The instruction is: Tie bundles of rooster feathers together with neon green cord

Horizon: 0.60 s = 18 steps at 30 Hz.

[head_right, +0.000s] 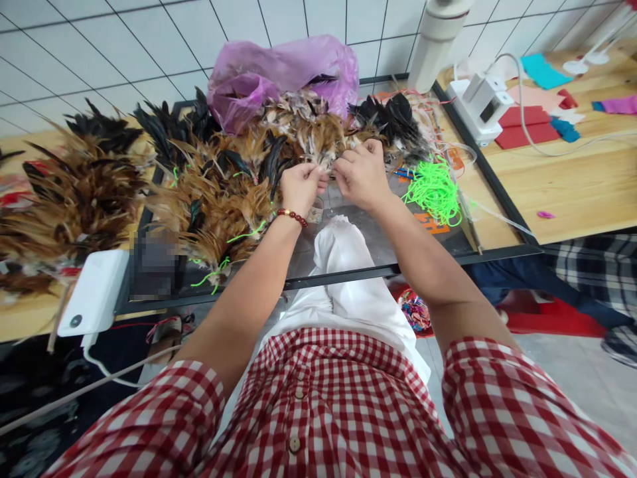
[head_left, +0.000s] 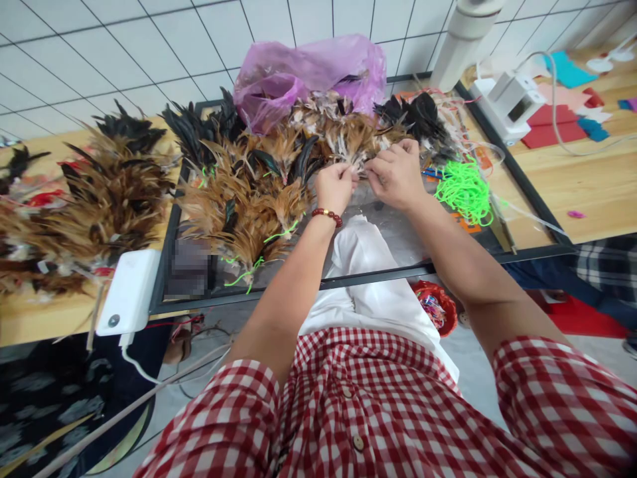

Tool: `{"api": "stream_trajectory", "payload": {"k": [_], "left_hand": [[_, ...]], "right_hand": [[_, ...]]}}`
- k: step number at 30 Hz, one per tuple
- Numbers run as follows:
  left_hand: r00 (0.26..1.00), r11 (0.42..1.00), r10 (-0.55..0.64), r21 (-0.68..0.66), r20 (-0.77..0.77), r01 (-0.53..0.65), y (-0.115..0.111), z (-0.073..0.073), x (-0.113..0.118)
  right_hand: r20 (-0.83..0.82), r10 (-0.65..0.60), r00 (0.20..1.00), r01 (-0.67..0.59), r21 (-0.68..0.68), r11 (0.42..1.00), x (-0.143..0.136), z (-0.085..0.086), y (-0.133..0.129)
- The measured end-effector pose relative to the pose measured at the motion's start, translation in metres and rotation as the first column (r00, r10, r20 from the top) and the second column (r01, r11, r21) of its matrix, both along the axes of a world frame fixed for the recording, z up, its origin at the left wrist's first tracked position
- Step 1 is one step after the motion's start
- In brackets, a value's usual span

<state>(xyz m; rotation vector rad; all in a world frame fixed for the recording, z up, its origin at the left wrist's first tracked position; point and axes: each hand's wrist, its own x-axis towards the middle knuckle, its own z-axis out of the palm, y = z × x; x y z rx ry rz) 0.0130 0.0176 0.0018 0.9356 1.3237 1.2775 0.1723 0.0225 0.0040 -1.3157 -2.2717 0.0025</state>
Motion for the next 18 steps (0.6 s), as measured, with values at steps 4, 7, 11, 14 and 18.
{"api": "stream_trajectory", "payload": {"k": [4, 7, 11, 14, 18], "left_hand": [[0.991, 0.994, -0.107, -0.001, -0.086, 0.107, -0.003, -0.002, 0.0], [0.979, 0.988, -0.152, -0.012, -0.133, 0.152, -0.004, -0.005, -0.001], [0.998, 0.999, -0.033, -0.01, -0.052, 0.033, -0.001, -0.002, -0.004], [0.992, 0.997, 0.078, -0.033, 0.094, -0.076, 0.0, 0.006, -0.005], [0.97, 0.99, 0.134, -0.059, 0.205, -0.125, -0.002, 0.017, -0.005]], "right_hand": [[0.09, -0.033, 0.995, 0.028, 0.056, 0.998, -0.005, 0.007, -0.005], [0.191, -0.057, 0.98, 0.047, 0.061, 0.997, -0.001, 0.014, -0.006], [0.057, -0.153, 0.987, 0.149, 0.069, 0.986, 0.024, 0.01, 0.003], [-0.177, -0.181, 0.967, 0.204, 0.123, 0.971, 0.041, 0.0, 0.012], [-0.231, -0.211, 0.95, 0.232, 0.065, 0.971, 0.028, -0.008, 0.017]]}}
